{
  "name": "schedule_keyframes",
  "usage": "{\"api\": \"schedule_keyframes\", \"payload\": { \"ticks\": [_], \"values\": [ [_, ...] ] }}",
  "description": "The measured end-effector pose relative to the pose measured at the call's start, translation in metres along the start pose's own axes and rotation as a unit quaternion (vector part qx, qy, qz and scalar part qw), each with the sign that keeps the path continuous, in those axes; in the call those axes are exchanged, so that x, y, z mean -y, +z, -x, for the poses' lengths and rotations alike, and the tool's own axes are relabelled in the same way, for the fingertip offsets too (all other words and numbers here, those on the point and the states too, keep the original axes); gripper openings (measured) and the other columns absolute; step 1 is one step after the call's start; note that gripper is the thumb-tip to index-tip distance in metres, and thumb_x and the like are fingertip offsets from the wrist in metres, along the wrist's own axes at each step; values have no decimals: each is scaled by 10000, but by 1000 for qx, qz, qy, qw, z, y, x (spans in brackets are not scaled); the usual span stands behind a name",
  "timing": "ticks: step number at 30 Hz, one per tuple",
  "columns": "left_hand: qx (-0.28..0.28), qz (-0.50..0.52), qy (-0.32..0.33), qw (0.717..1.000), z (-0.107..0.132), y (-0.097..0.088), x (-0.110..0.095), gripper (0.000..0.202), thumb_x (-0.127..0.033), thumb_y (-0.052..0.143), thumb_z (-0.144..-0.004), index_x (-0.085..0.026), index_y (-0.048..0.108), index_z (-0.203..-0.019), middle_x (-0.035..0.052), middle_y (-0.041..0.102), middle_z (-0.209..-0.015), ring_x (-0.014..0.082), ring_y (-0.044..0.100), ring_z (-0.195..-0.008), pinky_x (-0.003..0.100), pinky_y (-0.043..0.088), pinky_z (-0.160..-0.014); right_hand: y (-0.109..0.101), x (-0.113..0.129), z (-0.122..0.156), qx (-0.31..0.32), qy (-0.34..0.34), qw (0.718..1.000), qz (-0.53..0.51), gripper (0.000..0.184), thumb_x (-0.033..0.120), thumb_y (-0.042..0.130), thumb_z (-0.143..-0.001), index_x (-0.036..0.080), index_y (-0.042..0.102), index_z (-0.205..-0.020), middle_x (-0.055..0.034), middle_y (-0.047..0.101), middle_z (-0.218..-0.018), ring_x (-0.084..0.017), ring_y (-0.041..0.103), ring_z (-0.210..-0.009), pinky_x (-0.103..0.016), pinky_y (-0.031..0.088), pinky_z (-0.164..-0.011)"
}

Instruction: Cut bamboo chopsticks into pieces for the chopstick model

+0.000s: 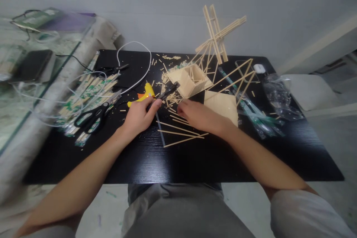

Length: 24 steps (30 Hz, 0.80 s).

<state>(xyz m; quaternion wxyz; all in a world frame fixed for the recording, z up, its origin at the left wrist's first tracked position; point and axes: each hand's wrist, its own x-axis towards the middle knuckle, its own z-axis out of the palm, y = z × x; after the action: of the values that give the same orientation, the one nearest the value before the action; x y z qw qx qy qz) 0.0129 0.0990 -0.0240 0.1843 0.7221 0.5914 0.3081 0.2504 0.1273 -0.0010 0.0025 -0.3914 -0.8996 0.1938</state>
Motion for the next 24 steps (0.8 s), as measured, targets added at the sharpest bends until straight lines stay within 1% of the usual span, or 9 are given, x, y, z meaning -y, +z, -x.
{"api": "schedule_keyframes", "payload": {
  "ticks": [2,5,7,9,11,13,17,20,24],
  "values": [
    [1,-1,-1,1000,0,0,-1,453,-527,443,-1014,-216,496,-689,-2,517,-596,162,508,-577,315,324,-612,-11,-5,1,-40,21,999,-6,219,57,480,-1022,124,671,-1104,-144,696,-1145,-234,666,-1001,-330,468,-857],
    [5,-1,-2,1000,0,0,-2,453,-531,438,-1015,-213,513,-702,-2,520,-598,160,510,-577,314,328,-617,-24,-12,3,-57,31,998,-18,261,4,476,-990,126,694,-1068,-133,713,-1131,-234,667,-1029,-332,469,-899],
    [5,-6,-1,1000,0,0,-1,454,-531,434,-1016,-211,518,-706,-1,522,-600,159,511,-578,312,327,-616,-29,-13,4,-46,43,998,-20,205,38,534,-986,134,710,-1032,-118,733,-1095,-237,678,-1007,-335,476,-889],
    [2,-11,1,1000,0,0,-1,457,-527,430,-1018,-211,510,-697,0,523,-601,159,510,-580,312,324,-613,-32,-12,6,-26,64,998,-10,93,142,630,-989,135,716,-1026,-121,745,-1070,-258,689,-992,-349,488,-864],
    [1,-14,2,1000,0,0,0,460,-525,424,-1020,-212,507,-692,2,524,-601,160,514,-584,312,323,-613,-32,-11,9,-2,88,996,10,160,258,701,-981,118,712,-1057,-152,741,-1088,-296,695,-1012,-376,502,-858],
    [3,-14,2,1000,0,0,0,462,-530,422,-1018,-213,512,-694,5,528,-603,164,519,-588,313,327,-614,-30,-11,10,10,111,993,31,250,297,723,-974,89,699,-1110,-197,723,-1142,-334,694,-1056,-404,512,-877],
    [6,-8,-1,1000,0,0,0,455,-536,431,-1013,-216,527,-704,9,536,-604,169,522,-587,316,332,-611,-23,-13,9,20,143,988,63,237,184,703,-962,55,673,-1159,-242,713,-1164,-368,700,-1069,-412,518,-857],
    [3,-11,-4,1000,0,-1,-1,451,-534,437,-1012,-217,521,-702,6,528,-594,169,517,-580,317,325,-603,-21,-16,8,40,146,987,55,214,148,711,-938,81,675,-1138,-224,742,-1084,-360,720,-986,-390,501,-770],
    [1,-15,-2,1000,0,-1,-1,456,-534,438,-1014,-217,511,-695,6,540,-593,168,526,-583,315,334,-604,-23,-15,7,61,150,986,29,91,216,703,-959,136,707,-1001,-166,760,-953,-308,731,-859,-351,463,-683]
  ]
}}
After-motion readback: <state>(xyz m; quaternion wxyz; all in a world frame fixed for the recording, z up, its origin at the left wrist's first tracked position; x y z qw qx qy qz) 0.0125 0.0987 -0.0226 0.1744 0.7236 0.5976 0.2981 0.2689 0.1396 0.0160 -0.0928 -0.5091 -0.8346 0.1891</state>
